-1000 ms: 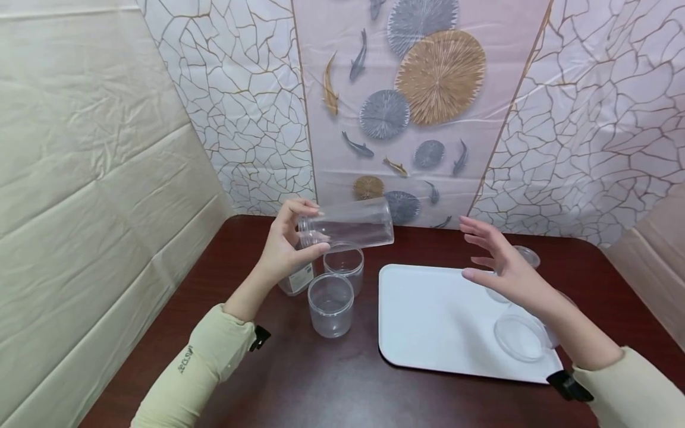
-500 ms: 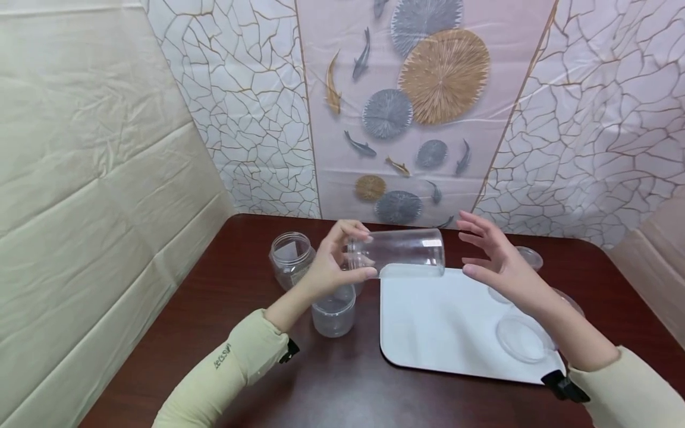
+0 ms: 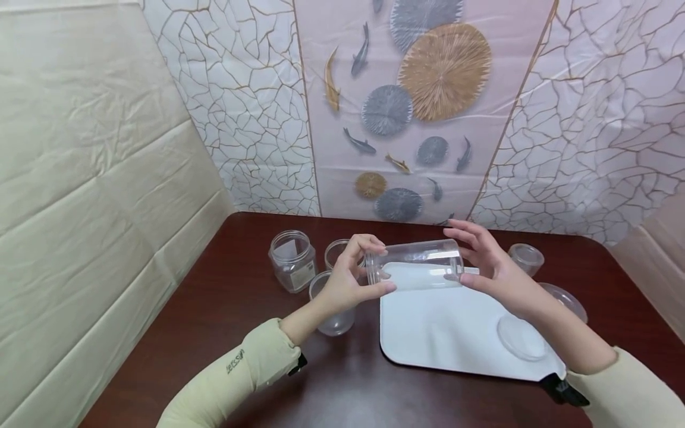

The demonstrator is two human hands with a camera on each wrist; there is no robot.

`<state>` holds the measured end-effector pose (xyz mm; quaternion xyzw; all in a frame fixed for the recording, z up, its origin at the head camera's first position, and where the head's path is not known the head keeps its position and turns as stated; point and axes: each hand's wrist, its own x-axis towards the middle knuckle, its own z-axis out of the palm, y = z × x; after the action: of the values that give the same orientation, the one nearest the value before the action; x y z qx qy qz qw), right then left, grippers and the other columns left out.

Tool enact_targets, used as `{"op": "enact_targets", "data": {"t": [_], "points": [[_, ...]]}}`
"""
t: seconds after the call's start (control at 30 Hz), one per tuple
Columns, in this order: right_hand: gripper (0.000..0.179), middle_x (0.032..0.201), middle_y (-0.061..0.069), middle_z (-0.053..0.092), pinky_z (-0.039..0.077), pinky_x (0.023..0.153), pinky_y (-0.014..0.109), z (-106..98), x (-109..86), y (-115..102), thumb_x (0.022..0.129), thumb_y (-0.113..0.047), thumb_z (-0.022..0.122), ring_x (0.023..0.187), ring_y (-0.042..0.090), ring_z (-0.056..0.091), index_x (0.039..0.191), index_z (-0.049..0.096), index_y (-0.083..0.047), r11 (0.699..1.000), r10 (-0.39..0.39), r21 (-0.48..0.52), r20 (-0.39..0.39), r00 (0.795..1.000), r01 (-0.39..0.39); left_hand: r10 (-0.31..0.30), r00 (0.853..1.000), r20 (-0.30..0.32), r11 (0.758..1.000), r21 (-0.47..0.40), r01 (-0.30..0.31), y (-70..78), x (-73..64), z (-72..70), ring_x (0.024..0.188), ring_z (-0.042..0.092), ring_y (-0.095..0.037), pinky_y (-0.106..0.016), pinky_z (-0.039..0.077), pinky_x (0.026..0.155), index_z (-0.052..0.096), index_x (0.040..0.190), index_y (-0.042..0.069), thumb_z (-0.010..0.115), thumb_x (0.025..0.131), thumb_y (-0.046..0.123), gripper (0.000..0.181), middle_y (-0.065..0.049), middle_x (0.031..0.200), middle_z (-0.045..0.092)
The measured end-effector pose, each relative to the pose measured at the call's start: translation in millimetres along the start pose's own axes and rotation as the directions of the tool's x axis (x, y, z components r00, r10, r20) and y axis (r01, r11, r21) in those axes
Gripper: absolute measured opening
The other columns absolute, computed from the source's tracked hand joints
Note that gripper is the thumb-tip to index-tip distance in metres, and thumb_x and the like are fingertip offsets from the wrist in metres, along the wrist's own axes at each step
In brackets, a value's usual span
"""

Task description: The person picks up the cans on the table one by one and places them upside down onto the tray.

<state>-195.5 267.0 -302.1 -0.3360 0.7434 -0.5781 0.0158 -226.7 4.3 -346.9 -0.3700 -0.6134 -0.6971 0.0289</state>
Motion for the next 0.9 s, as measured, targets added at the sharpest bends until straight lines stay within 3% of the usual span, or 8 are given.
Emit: {"op": "enact_targets", "data": {"t": [0.3,0.5,0.67,0.8,0.9], "points": [[0.071,0.14,-0.006,0.034,0.054,0.081,0.028,10,-1.8,-5,0.089,0.011,0.051,0.116,0.004,0.047,0.147,0.02,-0.015,0.995,0.09,0.036,0.05,0.995,-0.092,0.005,1.0,0.015,0.999,0.04,-0.006,0.7,-5.2,10.4,0.101,0.053,-0.013,-0.045,0.055,0.078,0.045,0.11,-0.005,0.072,0.068,-0.014,0.051,-0.026,0.123,0.039],[0.066,0.132,0.002,0.041,0.055,0.078,0.03,16,-1.3,-9,0.088,0.008,0.055,0.109,0.009,0.052,0.142,0.028,-0.017,0.991,0.13,0.038,0.011,0.992,-0.13,0.06,0.998,0.016,0.996,0.061,-0.061,1.2,-5.8,15.7,0.107,0.048,-0.011,-0.042,0.056,0.077,0.048,0.108,-0.003,0.075,0.066,-0.012,0.05,-0.022,0.121,0.04],[0.054,0.126,0.003,0.043,0.055,0.077,0.028,19,-0.6,-11,0.088,0.004,0.058,0.105,0.009,0.054,0.131,0.038,-0.021,0.985,0.168,0.041,-0.02,0.986,-0.168,0.063,0.998,0.003,0.996,0.064,-0.063,1.0,-7.5,17.1,0.107,0.049,-0.015,-0.042,0.056,0.077,0.048,0.108,-0.004,0.075,0.066,-0.011,0.051,-0.021,0.12,0.04],[0.047,0.122,0.002,0.046,0.055,0.076,0.027,19,0.3,-11,0.088,0.003,0.059,0.102,0.007,0.055,0.125,0.041,-0.02,0.984,0.173,0.036,-0.036,0.984,-0.172,0.065,0.998,-0.003,0.996,0.062,-0.065,1.8,-8.2,17.6,0.108,0.049,-0.027,-0.045,0.055,0.076,0.047,0.108,-0.005,0.075,0.065,-0.012,0.051,-0.02,0.12,0.04],[0.046,0.12,0.0,0.047,0.055,0.075,0.027,19,0.8,-11,0.088,0.005,0.058,0.1,0.008,0.055,0.124,0.042,-0.017,0.986,0.167,0.026,-0.047,0.985,-0.166,0.065,0.998,0.001,0.996,0.063,-0.065,1.8,-8.3,17.4,0.108,0.049,-0.024,-0.049,0.055,0.076,0.047,0.108,-0.004,0.075,0.065,-0.012,0.051,-0.022,0.121,0.039]]}}
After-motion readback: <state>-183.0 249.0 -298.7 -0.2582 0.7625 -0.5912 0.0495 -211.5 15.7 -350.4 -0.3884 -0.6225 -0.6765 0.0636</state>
